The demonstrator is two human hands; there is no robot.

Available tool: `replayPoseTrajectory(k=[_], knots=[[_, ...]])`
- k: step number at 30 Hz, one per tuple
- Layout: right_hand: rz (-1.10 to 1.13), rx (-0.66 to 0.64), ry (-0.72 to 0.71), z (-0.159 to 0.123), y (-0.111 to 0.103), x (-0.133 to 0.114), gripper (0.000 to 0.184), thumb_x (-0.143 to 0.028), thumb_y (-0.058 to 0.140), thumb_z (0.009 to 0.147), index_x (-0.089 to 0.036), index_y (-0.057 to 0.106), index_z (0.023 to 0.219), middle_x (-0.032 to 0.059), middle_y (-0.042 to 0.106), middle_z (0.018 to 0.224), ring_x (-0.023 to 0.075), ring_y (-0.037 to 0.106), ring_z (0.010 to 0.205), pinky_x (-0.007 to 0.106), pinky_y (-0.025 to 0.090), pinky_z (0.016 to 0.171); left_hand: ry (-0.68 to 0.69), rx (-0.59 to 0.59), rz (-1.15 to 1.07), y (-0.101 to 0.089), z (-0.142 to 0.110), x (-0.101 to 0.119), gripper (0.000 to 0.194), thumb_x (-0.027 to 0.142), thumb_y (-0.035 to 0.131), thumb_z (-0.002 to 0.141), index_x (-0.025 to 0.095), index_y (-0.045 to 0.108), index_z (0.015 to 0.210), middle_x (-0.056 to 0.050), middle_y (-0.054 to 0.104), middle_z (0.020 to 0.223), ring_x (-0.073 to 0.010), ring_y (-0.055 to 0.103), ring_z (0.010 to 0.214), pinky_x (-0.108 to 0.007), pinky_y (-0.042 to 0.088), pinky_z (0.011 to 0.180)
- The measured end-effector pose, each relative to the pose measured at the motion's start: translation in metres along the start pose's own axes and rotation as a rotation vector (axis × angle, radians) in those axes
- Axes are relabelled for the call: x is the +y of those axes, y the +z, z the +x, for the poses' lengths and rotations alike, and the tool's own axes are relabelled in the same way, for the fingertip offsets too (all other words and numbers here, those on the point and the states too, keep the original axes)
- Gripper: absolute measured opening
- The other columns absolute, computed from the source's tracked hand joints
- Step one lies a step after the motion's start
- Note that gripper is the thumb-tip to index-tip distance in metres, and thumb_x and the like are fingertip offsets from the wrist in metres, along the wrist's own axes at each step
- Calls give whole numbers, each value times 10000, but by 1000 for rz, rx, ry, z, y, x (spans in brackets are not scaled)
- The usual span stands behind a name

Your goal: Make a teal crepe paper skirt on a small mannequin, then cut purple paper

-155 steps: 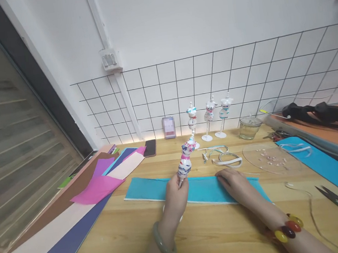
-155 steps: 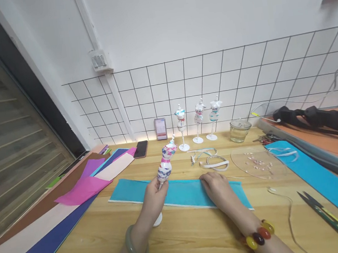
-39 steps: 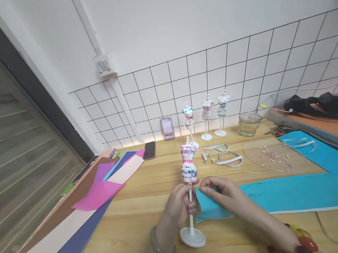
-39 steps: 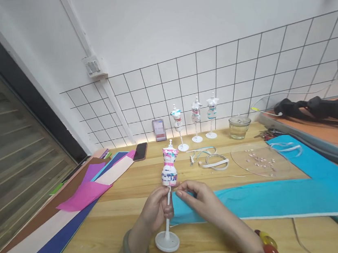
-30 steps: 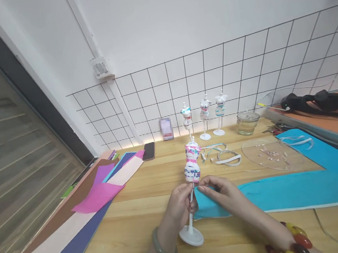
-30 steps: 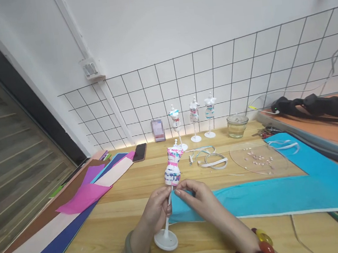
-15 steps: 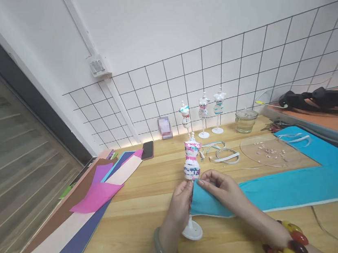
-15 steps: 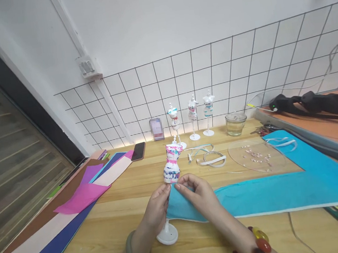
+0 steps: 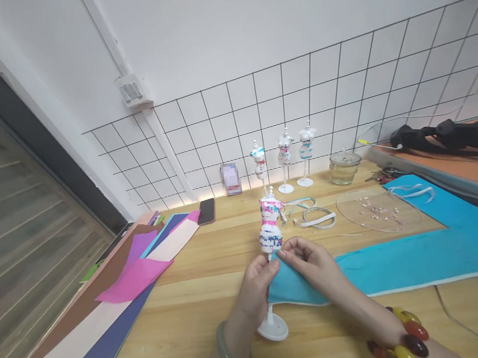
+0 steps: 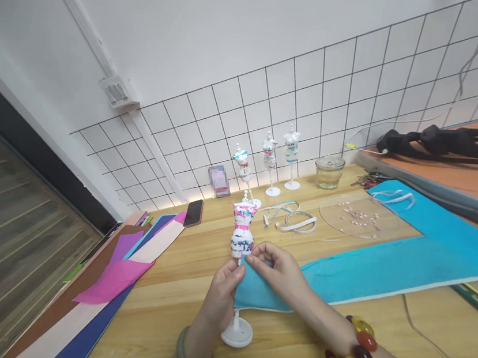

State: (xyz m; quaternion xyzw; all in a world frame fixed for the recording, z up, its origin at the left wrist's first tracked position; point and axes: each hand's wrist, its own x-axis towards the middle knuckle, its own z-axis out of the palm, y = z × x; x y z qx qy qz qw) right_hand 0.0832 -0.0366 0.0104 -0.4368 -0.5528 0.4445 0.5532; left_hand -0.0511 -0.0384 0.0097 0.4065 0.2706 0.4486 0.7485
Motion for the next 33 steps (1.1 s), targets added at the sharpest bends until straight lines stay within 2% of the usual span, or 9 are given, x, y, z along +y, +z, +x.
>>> replayPoseTrajectory(k=[6,16,33], knots=[[-15,-5,-8,0,0,2,285,-448,624,713,-171,554,730,-6,563,640,130,523,611,246,417,571,3,-29,24,-1,1,-1,355,238,686,682,120,580,1000,-87,670,843,-190,623,757,-288,449,689],[-10,21,-19,1,0,4,295,-457,614,717,-169,545,716,-2,557,643,137,527,618,246,418,572,25,-42,40,-1,1,-3,323,220,659,715,111,565,1003,-110,665,938,-193,625,820,-283,456,711],[-26,34,-33,1,0,8,254,-411,591,752,-170,523,712,-17,523,624,119,497,594,230,394,546,36,-68,61,3,0,-2,378,212,629,745,117,549,1102,-130,642,1041,-224,611,923,-314,470,774]])
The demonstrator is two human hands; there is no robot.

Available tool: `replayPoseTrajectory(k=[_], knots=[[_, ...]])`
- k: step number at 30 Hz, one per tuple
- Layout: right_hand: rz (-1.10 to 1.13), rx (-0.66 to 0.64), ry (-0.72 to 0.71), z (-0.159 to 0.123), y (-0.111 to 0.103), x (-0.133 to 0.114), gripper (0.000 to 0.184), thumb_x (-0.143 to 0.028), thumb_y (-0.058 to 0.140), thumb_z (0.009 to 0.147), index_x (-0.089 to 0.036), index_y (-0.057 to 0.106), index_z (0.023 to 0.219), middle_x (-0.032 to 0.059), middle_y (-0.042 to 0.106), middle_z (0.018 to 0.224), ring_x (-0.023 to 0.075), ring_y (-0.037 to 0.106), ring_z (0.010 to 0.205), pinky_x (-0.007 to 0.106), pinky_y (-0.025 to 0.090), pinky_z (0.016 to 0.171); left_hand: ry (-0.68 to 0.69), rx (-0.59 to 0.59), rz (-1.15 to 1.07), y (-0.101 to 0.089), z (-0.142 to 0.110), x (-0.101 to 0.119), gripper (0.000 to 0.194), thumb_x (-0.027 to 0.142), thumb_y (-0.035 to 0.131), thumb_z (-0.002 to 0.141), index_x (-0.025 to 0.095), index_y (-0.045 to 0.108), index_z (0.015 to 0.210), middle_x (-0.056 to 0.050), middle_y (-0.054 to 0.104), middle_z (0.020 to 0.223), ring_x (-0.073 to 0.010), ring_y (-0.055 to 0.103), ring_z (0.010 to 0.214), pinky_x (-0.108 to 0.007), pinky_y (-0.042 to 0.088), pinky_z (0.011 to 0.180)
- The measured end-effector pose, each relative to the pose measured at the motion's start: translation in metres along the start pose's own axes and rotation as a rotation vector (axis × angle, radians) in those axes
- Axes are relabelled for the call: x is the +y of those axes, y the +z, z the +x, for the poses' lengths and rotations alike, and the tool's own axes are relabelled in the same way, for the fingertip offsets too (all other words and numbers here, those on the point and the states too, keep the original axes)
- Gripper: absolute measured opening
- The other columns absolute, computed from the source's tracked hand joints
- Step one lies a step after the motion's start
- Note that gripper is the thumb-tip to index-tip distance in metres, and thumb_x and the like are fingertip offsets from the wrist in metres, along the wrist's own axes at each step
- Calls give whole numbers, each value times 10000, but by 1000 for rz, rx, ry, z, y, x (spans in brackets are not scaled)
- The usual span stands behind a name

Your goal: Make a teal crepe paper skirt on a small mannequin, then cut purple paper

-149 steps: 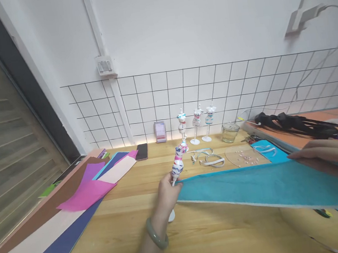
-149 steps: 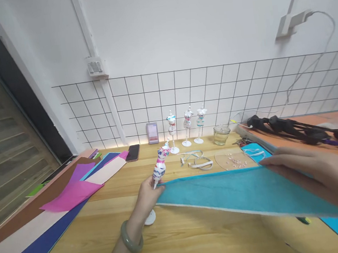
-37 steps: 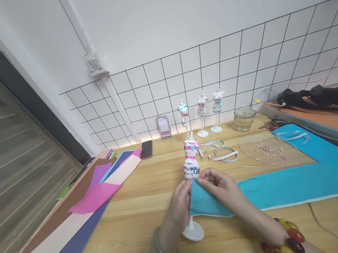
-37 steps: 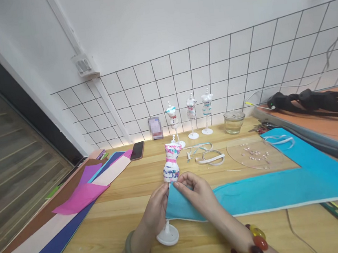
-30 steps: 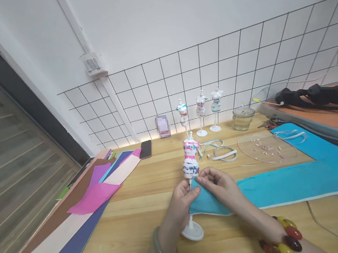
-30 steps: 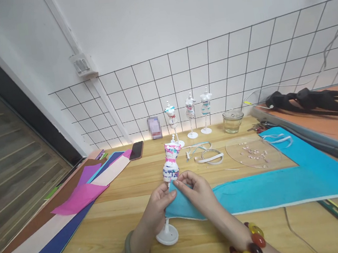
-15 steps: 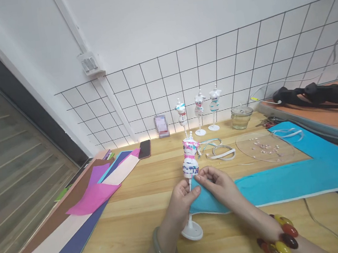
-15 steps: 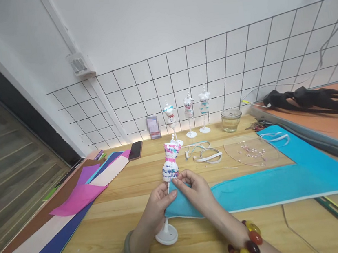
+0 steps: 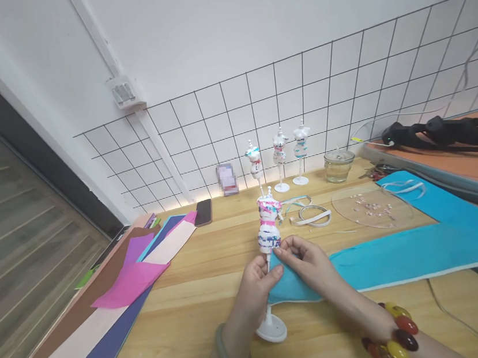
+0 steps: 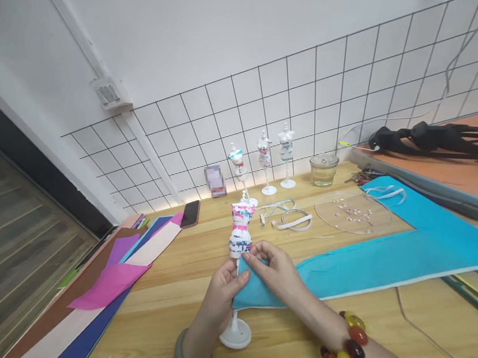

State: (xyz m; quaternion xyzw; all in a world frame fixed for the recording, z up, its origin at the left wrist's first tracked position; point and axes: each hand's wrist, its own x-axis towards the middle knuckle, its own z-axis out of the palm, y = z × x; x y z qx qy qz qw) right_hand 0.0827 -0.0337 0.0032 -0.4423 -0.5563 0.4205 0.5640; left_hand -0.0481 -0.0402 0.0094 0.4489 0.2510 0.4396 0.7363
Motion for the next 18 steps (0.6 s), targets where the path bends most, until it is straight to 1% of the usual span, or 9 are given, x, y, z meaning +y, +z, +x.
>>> replayPoseTrajectory(k=[7,11,13,15,18], knots=[[-7,13,-3,-1,1,-1,255,-416,593,743,-171,531,710,-16,533,619,121,499,587,231,401,544,6,8,19,-1,0,-2,386,222,629,744,133,558,1113,-127,628,1072,-222,591,959,-322,447,815],[-12,21,0,0,2,-1,266,-426,595,735,-171,529,701,-24,518,607,114,483,570,227,396,534,4,58,35,-1,1,-1,356,255,645,730,138,589,1062,-109,642,1031,-204,587,944,-297,430,814],[-18,22,1,0,2,0,278,-439,599,726,-173,527,693,-25,510,599,116,477,564,229,391,528,-8,91,42,0,1,-1,315,298,638,732,136,613,1001,-89,664,943,-182,605,852,-277,436,763],[-21,20,0,0,2,0,287,-449,601,721,-176,522,684,-23,504,598,119,475,566,231,387,527,-24,117,41,0,1,-1,276,352,621,737,128,631,899,-56,668,784,-144,599,692,-246,435,656],[-4,21,4,0,3,0,284,-445,606,718,-180,509,697,-27,491,605,115,465,563,228,373,519,-22,161,45,-2,1,-3,311,435,595,734,125,615,751,10,575,552,-78,487,477,-196,366,495]])
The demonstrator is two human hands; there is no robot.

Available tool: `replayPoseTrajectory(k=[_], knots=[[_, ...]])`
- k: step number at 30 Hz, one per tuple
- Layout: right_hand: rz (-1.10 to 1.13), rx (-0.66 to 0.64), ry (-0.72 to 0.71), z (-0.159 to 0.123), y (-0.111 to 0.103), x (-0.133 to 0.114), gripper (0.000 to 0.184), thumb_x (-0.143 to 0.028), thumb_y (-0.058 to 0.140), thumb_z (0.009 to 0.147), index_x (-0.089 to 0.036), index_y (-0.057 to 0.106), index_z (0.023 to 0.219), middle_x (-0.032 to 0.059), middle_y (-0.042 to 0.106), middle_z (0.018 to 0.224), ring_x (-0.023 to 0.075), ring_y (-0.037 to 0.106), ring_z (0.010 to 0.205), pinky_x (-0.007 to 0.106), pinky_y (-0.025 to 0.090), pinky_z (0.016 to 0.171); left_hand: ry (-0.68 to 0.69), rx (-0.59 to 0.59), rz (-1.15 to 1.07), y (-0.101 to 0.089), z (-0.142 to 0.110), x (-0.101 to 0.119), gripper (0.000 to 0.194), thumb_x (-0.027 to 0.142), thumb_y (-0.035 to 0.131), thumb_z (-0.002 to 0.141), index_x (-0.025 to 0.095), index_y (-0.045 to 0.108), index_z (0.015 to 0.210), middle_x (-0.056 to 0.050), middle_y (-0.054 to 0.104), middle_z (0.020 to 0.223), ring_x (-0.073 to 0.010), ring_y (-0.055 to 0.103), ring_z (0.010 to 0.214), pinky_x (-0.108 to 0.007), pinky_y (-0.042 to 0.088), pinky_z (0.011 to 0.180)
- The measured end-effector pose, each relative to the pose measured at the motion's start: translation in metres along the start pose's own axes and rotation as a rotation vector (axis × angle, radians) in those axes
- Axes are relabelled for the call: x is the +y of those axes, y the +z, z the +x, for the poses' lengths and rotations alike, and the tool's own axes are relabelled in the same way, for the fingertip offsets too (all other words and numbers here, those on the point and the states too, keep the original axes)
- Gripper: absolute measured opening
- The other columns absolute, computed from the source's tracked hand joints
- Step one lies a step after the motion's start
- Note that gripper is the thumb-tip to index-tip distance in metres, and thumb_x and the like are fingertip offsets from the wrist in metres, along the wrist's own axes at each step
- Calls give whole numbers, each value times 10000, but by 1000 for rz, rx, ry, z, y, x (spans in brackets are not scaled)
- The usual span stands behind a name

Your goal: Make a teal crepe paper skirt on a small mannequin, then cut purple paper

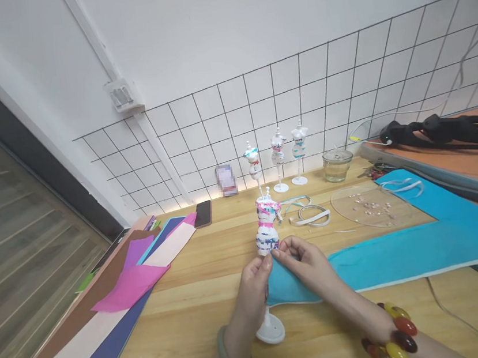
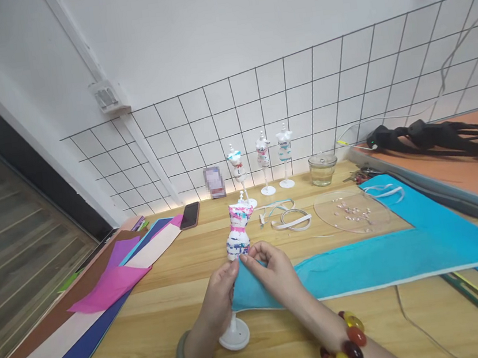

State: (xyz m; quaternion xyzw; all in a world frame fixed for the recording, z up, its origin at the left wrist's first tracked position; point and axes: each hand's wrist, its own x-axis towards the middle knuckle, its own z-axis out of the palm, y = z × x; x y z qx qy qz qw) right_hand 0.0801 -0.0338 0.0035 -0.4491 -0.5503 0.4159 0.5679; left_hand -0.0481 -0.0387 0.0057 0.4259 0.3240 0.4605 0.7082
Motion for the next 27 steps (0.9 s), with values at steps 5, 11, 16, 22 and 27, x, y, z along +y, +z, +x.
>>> replayPoseTrajectory(k=[5,11,16,22,27], knots=[[-8,-26,48,-1,-1,-1,312,-435,598,730,-169,526,874,-75,385,528,92,385,480,210,296,443,28,116,76,-5,0,-3,445,569,525,718,132,603,713,33,480,457,-73,422,417,-192,328,438],[-12,-138,-30,-3,-2,-12,324,-411,560,767,-150,588,956,-46,436,566,110,424,543,229,364,520,94,137,147,-3,-3,3,430,540,525,735,164,628,919,-44,651,735,-155,590,697,-229,442,620],[-66,-101,-55,-5,-2,-15,302,-408,563,767,-146,587,916,-39,441,570,109,411,542,224,350,505,250,157,158,-1,-3,9,435,410,522,798,242,482,1197,-55,575,1162,-169,537,1038,-254,408,863],[-154,-101,-80,-7,0,-17,262,-381,552,780,-144,597,882,-49,411,556,104,389,526,222,333,496,408,231,370,-3,-10,17,369,341,528,805,216,556,1152,-56,514,1258,-215,432,1180,-282,332,979],[-213,-86,-97,-8,-1,-15,278,-393,537,789,-149,597,909,-45,423,559,114,408,530,229,346,507,406,148,382,-3,-14,21,401,318,489,825,174,520,1198,-87,515,1254,-240,421,1195,-324,336,994]])
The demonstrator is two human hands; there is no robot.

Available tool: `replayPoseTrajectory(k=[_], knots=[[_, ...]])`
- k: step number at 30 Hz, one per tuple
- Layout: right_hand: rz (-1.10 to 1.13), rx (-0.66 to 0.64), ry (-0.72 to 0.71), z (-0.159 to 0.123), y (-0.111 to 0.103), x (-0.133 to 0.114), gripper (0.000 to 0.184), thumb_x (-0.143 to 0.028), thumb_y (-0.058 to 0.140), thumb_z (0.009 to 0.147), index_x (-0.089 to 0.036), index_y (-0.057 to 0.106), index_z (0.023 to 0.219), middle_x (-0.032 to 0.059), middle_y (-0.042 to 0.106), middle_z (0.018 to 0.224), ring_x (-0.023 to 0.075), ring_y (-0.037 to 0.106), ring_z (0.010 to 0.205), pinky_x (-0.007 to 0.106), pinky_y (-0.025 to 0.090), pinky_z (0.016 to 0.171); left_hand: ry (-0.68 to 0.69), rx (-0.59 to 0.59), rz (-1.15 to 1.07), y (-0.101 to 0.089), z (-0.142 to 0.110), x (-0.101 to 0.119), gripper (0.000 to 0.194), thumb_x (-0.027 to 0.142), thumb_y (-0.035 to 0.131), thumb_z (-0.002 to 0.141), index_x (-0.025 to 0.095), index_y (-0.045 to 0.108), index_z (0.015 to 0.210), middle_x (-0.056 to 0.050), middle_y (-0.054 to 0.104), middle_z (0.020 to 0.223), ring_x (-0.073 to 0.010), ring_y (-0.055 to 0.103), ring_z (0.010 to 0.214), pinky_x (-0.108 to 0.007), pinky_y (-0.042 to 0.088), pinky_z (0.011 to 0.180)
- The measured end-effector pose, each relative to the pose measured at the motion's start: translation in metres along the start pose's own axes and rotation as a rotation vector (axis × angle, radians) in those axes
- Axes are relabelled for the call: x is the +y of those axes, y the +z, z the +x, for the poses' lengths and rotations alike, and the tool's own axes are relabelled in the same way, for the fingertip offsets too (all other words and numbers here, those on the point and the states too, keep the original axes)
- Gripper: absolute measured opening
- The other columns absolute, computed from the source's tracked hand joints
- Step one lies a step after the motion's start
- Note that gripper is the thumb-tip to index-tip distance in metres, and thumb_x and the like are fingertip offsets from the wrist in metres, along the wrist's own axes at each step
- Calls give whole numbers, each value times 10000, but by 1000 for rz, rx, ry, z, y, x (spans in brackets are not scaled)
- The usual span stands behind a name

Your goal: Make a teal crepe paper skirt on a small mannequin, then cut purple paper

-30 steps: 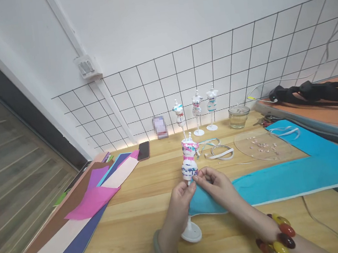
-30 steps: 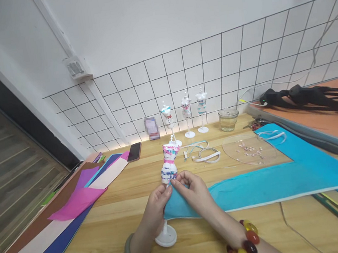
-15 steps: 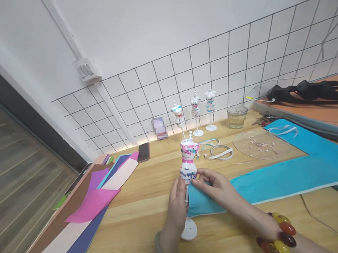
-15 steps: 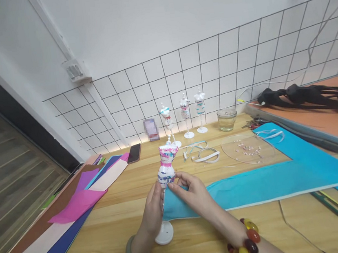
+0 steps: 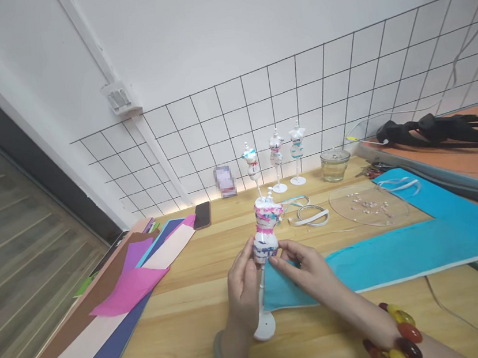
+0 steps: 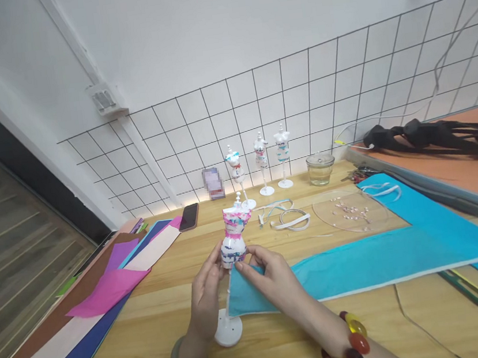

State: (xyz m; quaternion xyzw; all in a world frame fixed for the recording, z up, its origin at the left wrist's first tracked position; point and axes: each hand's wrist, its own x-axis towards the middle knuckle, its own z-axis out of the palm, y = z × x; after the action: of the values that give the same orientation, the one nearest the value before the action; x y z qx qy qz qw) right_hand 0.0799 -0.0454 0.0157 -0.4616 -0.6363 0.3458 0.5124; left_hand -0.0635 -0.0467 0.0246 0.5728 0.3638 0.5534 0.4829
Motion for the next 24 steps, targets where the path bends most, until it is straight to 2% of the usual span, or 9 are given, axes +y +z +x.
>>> replayPoseTrajectory(k=[5,11,13,17,24], knots=[[-17,-5,-26,-1,-2,0,299,-377,517,809,-154,590,993,-28,478,576,122,436,546,236,369,526,-30,61,-81,6,0,-3,534,234,668,673,187,526,1186,-90,565,1191,-256,526,1085,-308,428,916],[-74,-3,-49,-2,-4,-3,329,-372,523,805,-173,597,1057,-19,523,596,134,470,567,240,386,537,-1,141,-102,6,2,-2,516,209,698,631,191,570,1130,-88,599,1133,-259,544,1059,-305,438,908],[-91,14,-51,-1,-5,-2,306,-370,536,793,-179,615,1019,-11,554,610,142,496,578,242,398,540,11,163,-93,4,3,-1,513,207,700,628,190,574,1124,-88,603,1125,-257,551,1050,-306,436,910],[-80,-12,-88,-1,-6,-3,195,-344,510,811,-196,634,830,35,660,779,181,583,721,270,441,665,26,166,-67,2,4,-1,512,210,696,631,192,570,1127,-89,600,1130,-258,550,1050,-314,432,915],[-131,14,-216,-3,-8,-9,160,-284,485,832,-211,606,757,45,626,743,184,565,718,293,442,662,30,162,-47,2,4,-1,507,209,687,637,194,567,1130,-90,607,1113,-256,550,1041,-314,429,906]])
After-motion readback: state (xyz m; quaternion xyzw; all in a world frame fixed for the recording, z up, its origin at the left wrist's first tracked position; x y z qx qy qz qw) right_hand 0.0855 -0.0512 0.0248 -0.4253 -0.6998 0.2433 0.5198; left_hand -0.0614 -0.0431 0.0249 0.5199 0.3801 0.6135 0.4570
